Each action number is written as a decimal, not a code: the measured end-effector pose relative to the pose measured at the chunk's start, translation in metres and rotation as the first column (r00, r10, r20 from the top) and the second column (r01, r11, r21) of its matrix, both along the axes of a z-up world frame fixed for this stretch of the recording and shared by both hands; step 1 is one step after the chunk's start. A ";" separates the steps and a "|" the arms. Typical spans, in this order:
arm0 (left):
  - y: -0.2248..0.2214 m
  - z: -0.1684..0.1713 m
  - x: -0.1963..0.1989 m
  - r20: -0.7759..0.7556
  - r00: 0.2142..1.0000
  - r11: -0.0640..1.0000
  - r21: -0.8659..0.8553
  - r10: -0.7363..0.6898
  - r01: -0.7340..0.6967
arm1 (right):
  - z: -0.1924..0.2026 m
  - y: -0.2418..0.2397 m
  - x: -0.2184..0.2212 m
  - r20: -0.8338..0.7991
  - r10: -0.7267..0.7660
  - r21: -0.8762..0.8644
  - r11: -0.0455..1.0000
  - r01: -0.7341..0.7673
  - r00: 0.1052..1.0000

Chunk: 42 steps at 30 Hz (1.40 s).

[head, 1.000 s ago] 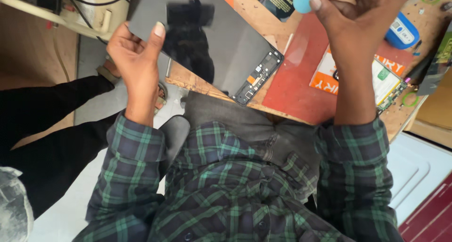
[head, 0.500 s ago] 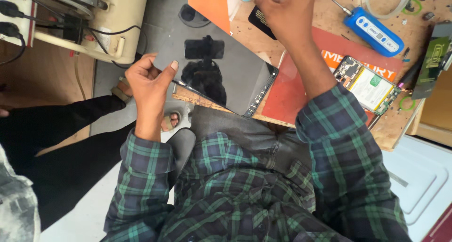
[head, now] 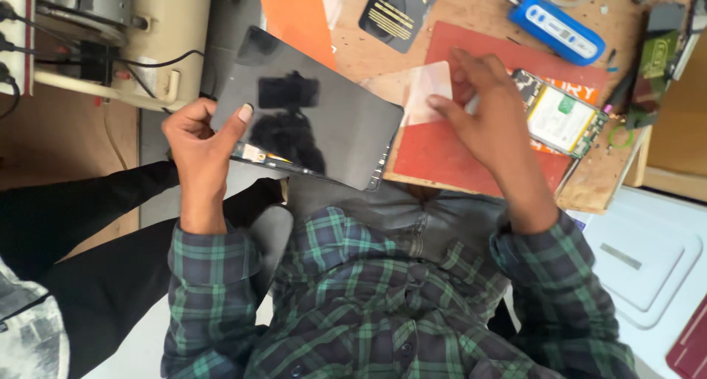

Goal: The person applies a protective film to the back of a tablet, then cleans the screen with a spray and cloth. They open the tablet to reveal the internal components, point to the battery connector, and reassemble the device.

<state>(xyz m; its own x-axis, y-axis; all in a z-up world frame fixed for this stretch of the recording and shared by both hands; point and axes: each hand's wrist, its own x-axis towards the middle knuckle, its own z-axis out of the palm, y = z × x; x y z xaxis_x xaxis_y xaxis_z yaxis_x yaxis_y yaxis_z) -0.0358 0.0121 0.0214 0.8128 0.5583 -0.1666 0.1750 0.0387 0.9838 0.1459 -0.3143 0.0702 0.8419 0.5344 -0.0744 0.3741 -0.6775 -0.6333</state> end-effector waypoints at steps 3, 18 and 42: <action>-0.008 -0.001 0.002 0.082 0.997 0.993 0.120 -0.007 -0.003 | -0.016 0.008 -0.001 0.173 0.003 -0.084 0.996 0.012 0.985; -0.016 -0.003 0.007 0.208 0.943 0.961 -0.143 0.261 -0.235 | -0.035 -0.115 0.105 -0.194 -0.343 0.453 0.800 0.394 0.919; -0.040 -0.021 0.014 0.179 0.961 0.962 -0.214 0.210 -0.170 | 0.018 -0.120 0.016 0.238 0.292 -0.394 0.901 -0.183 0.926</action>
<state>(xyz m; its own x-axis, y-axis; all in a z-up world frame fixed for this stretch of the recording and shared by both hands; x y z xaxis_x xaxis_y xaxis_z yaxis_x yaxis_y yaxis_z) -0.0218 -0.0283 0.0004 0.7222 0.6786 -0.1341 -0.0515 0.2461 0.9679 0.1619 -0.4343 0.0886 0.7066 0.7035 -0.0763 0.6792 -0.7045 -0.2059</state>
